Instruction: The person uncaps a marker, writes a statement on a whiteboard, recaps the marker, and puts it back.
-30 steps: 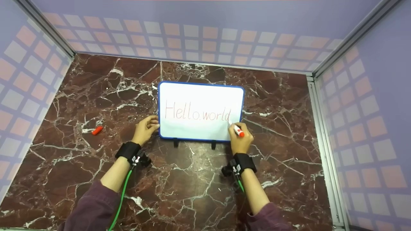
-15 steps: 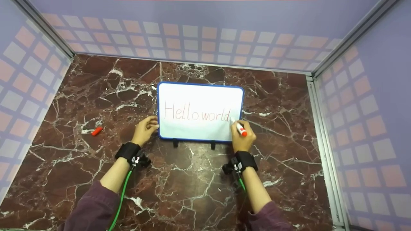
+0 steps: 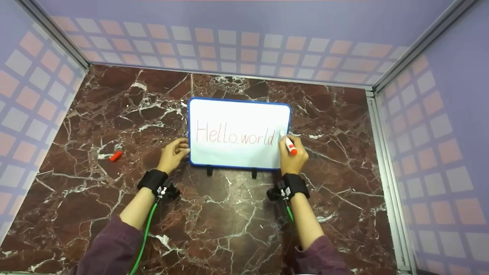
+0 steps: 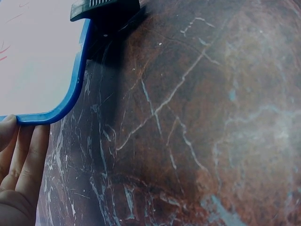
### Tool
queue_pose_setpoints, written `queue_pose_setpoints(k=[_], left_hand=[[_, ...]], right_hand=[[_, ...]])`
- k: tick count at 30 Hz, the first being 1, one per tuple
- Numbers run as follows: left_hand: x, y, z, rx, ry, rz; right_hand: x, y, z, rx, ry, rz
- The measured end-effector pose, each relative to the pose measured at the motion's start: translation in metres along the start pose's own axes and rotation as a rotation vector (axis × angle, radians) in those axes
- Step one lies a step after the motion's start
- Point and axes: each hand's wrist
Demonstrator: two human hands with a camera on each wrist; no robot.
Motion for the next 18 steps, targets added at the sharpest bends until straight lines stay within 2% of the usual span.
queue_pose_setpoints(k=[7,18], left_hand=[[0.001,-0.001,0.0,0.0,0.009,0.011],[-0.001,0.001,-0.001,-0.003,0.014,0.023]], right_hand=[[-0.007,0.003,-0.001,0.02,0.006,-0.002],[-0.015,0.006,-0.011,0.029,0.002,-0.071]])
Point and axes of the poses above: each hand's wrist, its own z-axis towards the middle knuckle, its own y-axis out of the back of the hand, x = y × z, and after that the axes turned 1 degree about z, right-handed
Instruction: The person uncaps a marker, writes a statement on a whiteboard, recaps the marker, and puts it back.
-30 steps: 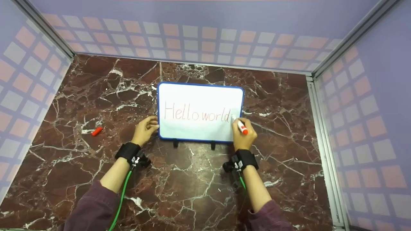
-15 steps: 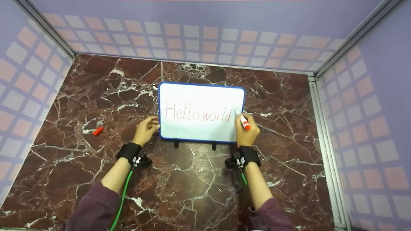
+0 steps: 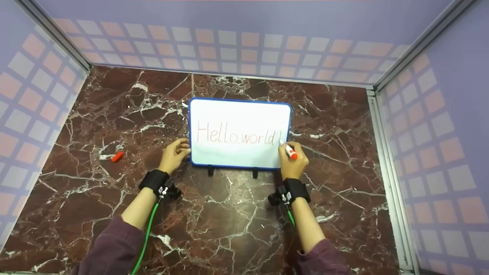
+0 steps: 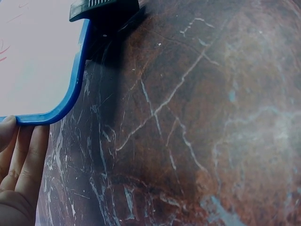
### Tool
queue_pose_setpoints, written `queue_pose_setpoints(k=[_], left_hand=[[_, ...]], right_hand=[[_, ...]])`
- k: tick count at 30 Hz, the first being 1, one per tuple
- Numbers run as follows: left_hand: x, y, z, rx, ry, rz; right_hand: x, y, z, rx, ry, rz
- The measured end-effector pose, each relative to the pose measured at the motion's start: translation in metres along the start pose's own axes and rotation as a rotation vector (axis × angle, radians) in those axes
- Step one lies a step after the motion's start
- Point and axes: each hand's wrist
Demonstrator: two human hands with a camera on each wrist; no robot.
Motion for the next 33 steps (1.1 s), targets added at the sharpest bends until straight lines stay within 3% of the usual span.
queue_pose_setpoints(k=[5,24,33], left_hand=[[0.0003,-0.0002,0.0006,0.009,0.026,0.017],[0.0009,-0.0015,0.0017,0.0,0.014,0.008],[0.0023,-0.0023,0.0011,0.0,-0.003,0.023]], right_hand=[[-0.0006,0.0023,-0.0018,-0.005,-0.002,0.019],[-0.0048,0.0038,-0.0081,0.02,-0.017,-0.006],[0.0027,0.0094,-0.0039,-0.01,-0.097,0.25]])
Point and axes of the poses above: each hand's wrist, its own z-axis towards the middle knuckle, its own y-axis out of the back of the hand, x = y × z, and after that the axes turned 1 degree about z, right-handed
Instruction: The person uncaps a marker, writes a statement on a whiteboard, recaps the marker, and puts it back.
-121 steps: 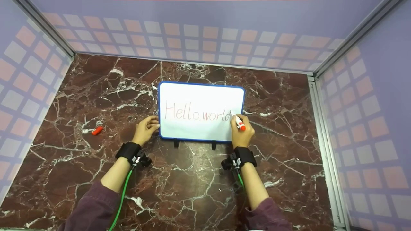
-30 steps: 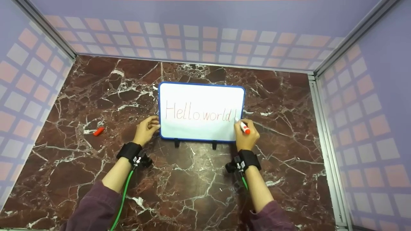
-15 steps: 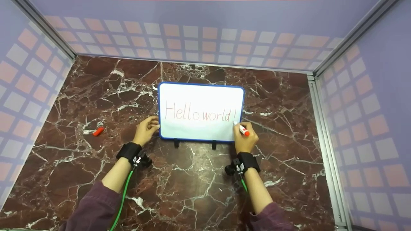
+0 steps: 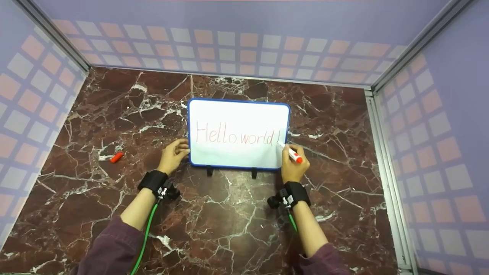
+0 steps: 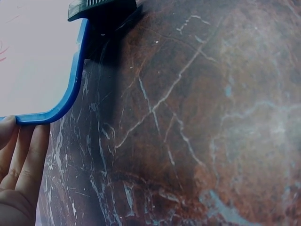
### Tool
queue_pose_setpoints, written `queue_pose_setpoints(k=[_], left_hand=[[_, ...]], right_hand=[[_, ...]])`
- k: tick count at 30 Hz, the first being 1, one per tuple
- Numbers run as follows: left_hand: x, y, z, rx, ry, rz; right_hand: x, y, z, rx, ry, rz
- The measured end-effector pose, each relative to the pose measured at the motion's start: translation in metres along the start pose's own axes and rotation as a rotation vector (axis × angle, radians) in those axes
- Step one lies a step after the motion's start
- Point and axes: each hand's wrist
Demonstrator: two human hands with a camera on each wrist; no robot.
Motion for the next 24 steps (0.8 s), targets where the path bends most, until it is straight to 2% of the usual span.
queue_pose_setpoints(k=[4,8,12,15,19,24], left_hand=[[-0.001,0.003,0.0,-0.002,-0.001,0.043],[-0.005,0.01,0.0,-0.01,-0.002,0.065],[-0.005,0.022,0.003,-0.056,-0.013,0.078],[0.0,0.035,0.005,-0.129,-0.051,0.145],[0.013,0.061,0.006,-0.219,-0.075,0.287],[0.03,0.098,0.002,-0.264,-0.005,0.382]], right_hand=[[0.02,0.001,0.002,-0.009,-0.008,0.06],[0.039,0.002,0.002,-0.023,-0.023,0.057],[0.046,0.004,0.003,-0.034,-0.032,0.049],[0.047,0.006,0.004,-0.049,-0.022,0.061],[0.044,0.009,0.007,-0.069,-0.014,0.081],[0.042,0.01,0.009,-0.068,-0.026,0.118]])
Point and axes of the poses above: each hand's wrist, its own z-axis towards the middle knuckle, its own y-axis out of the back of the hand, x = y × z, and after that the axes turned 1 degree about z, right-handed
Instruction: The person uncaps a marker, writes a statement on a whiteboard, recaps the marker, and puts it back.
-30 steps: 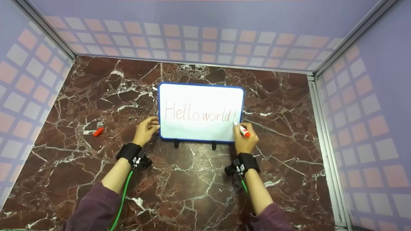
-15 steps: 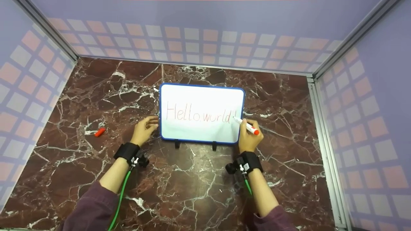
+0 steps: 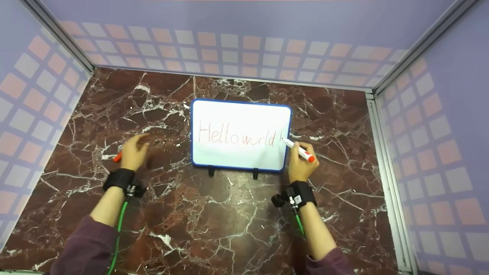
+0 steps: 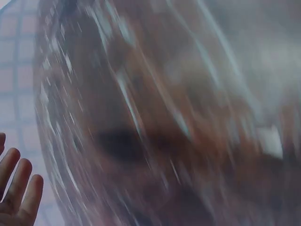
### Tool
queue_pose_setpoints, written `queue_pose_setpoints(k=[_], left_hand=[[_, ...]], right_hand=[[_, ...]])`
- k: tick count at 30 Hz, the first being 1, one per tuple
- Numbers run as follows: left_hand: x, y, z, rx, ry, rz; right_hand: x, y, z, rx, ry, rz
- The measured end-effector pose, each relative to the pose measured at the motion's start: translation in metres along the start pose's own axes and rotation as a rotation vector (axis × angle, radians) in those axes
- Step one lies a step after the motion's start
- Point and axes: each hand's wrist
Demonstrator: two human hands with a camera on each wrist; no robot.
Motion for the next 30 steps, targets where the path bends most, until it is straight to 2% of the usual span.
queue_pose_setpoints(k=[6,14,17,23,30], left_hand=[[0.028,0.024,0.0,-0.029,0.108,0.074],[0.058,0.037,-0.01,-0.091,0.185,0.109],[0.063,0.04,-0.014,-0.097,0.206,0.128],[0.065,0.042,-0.021,-0.044,0.285,0.183],[0.067,0.039,-0.022,-0.016,0.329,0.177]], right_hand=[[0.0,0.002,0.001,-0.01,-0.017,0.016],[0.004,0.005,-0.001,-0.016,-0.024,-0.026],[0.004,0.005,-0.001,-0.021,-0.03,-0.025],[0.005,0.005,-0.001,-0.019,-0.047,-0.046],[0.004,0.004,0.0,-0.015,-0.072,0.007]])
Point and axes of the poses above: each hand's wrist, its own z-axis towards the middle knuckle, its own y-axis out of the back of the hand, x = y × z, and after that the axes turned 1 degree about z, right-handed
